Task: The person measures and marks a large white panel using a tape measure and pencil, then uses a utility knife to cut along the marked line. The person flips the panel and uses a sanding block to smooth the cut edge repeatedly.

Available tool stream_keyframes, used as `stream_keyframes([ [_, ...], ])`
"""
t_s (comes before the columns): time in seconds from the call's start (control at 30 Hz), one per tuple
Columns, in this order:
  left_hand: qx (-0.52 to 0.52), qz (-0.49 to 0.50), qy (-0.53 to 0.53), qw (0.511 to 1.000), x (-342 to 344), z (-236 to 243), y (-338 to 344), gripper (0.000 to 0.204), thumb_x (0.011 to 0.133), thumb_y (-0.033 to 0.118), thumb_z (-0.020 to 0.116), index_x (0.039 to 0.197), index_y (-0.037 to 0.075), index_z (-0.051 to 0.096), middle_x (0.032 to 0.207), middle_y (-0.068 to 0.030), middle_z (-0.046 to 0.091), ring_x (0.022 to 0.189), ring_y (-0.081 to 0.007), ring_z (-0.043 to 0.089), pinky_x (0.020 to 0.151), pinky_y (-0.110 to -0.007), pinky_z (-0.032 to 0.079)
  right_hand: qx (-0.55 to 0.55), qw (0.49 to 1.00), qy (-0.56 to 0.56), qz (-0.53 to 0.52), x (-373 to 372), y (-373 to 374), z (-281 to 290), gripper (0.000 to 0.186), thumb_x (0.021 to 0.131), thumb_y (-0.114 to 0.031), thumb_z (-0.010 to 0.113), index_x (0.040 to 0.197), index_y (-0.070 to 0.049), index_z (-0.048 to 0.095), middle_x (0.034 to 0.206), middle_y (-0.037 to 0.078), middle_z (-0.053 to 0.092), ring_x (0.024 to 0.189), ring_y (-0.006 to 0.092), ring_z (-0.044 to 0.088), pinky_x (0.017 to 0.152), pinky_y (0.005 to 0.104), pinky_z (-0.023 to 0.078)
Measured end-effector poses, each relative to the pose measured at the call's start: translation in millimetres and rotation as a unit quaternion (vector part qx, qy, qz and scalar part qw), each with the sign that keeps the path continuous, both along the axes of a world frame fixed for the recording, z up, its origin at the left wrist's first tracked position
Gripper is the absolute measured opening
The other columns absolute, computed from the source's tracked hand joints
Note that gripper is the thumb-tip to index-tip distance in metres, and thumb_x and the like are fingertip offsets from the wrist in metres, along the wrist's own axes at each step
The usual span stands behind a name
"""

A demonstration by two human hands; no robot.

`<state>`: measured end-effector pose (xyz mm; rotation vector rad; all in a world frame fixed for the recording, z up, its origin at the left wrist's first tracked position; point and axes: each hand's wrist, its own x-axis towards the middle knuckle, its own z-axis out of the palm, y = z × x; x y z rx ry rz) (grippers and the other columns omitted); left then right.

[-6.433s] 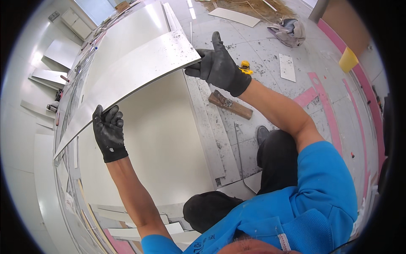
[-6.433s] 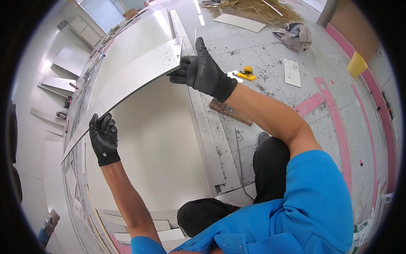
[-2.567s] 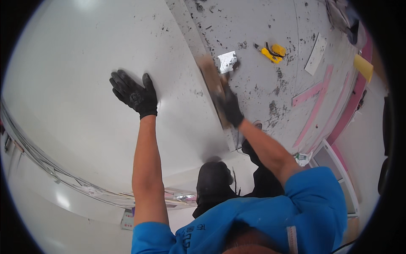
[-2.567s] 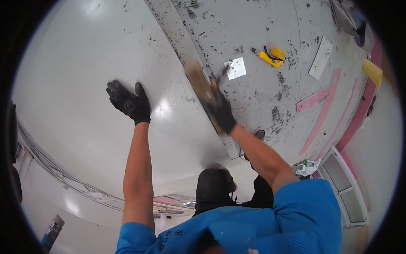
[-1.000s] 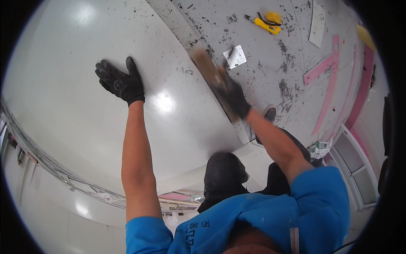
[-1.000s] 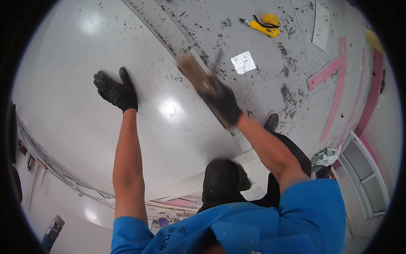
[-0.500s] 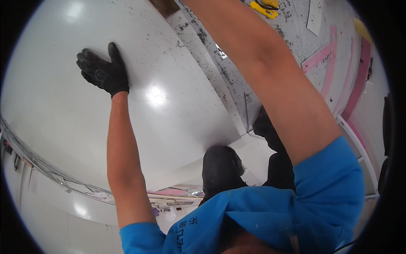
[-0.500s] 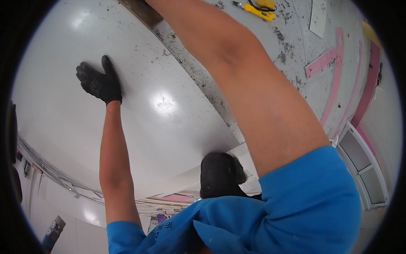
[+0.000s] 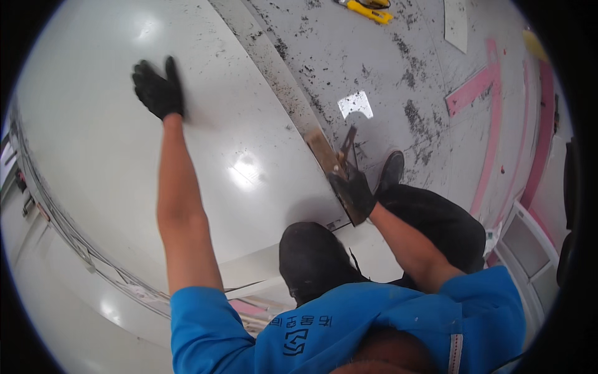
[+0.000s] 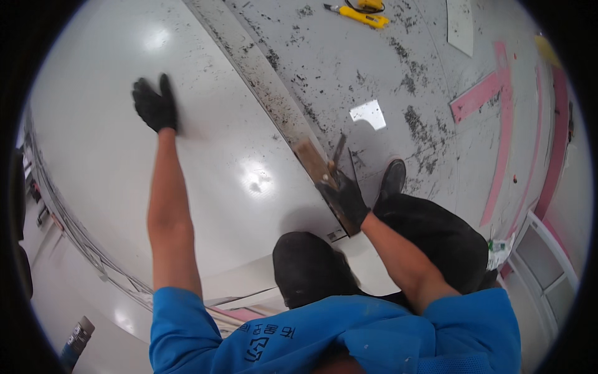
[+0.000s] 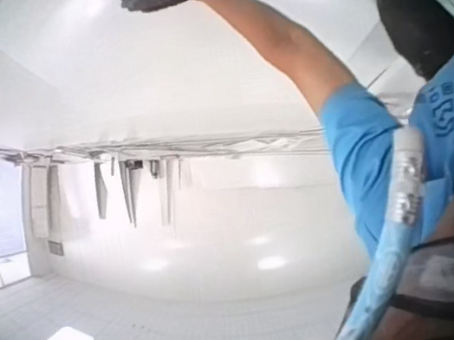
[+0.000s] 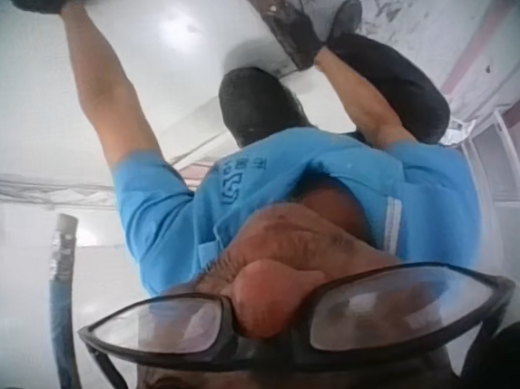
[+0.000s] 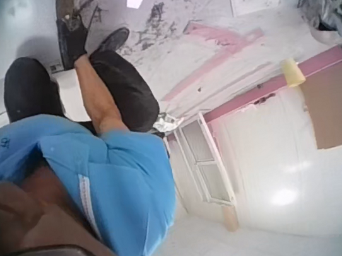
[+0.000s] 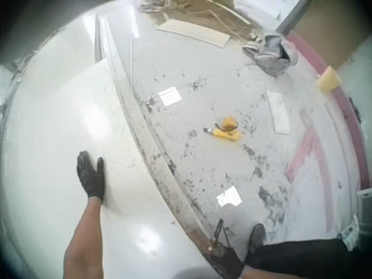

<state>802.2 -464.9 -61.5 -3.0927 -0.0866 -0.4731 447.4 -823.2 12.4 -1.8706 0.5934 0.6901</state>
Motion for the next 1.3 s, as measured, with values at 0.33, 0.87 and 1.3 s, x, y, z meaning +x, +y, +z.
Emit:
stream_keyframes([
  [0.33,-0.063,-0.032,0.158,0.985,-363,54,-49,0.075,0.093,0.047,0.055,0.150,0.003,0.031,0.156,-0.0179,0.031,0.146,-0.0344,0.025,0.118,-0.048,0.018,-0.317,0.927,-0.175,0.101,53,-76,-123,0.062,0.083,-0.053,0.069,0.118,-0.004,0.054,0.101,0.020,0.064,0.094,0.0388,0.064,0.078,0.0476,0.052],
  [0.87,-0.060,-0.070,0.020,0.996,-426,-3,42,0.065,0.093,0.042,0.057,0.146,0.007,0.042,0.152,-0.0116,0.040,0.142,-0.0302,0.033,0.116,-0.046,0.024,0.126,0.990,-0.062,-0.008,-102,-5,-92,0.054,0.092,-0.045,0.060,0.110,0.006,0.057,0.092,0.022,0.064,0.076,0.0332,0.068,0.060,0.0417,0.055],
  [1.3,-0.923,0.032,-0.079,0.376,-518,67,71,0.060,0.092,0.050,0.059,0.125,0.001,0.056,0.124,-0.0177,0.062,0.118,-0.0318,0.057,0.099,-0.045,0.048,0.252,0.951,-0.180,-0.020,-23,46,49,0.034,0.098,-0.034,0.057,0.101,0.000,0.058,0.083,0.010,0.063,0.059,0.0185,0.065,0.052,0.0249,0.053],
])
